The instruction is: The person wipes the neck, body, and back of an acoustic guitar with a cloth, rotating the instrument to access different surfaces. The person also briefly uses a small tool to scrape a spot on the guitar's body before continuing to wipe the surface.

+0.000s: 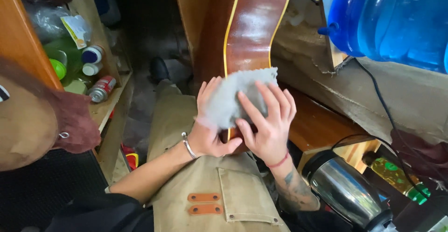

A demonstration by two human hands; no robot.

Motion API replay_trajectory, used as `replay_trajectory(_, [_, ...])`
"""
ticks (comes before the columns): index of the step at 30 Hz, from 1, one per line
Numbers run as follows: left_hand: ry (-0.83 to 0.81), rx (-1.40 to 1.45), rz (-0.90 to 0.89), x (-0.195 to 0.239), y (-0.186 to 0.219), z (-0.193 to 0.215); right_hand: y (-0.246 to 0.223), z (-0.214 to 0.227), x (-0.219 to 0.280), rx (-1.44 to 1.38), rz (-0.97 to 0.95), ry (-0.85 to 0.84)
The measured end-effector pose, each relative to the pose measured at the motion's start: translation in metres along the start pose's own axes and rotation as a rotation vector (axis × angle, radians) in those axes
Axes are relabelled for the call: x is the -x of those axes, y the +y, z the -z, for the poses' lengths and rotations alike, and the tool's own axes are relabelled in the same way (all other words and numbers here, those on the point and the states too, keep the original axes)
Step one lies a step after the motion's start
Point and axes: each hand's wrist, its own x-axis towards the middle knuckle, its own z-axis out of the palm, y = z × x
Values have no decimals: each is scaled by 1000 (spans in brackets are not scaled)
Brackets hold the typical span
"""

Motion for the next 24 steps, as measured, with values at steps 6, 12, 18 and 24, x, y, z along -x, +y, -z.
replay_trajectory(6, [-191, -37, -81, -23, 18, 21, -5, -6, 19, 16, -72, 60])
replay_trajectory(12, [-233, -60, -20, -5, -2, 12, -12, -4, -12, -19, -111, -30])
replay_trajectory(18, [-154, -80, -80, -9, 4, -3, -7, 3, 1, 38, -100, -111])
replay_trajectory(24, [-136, -202, -20, 23, -26, -7, -5, -6, -21, 16, -80, -77])
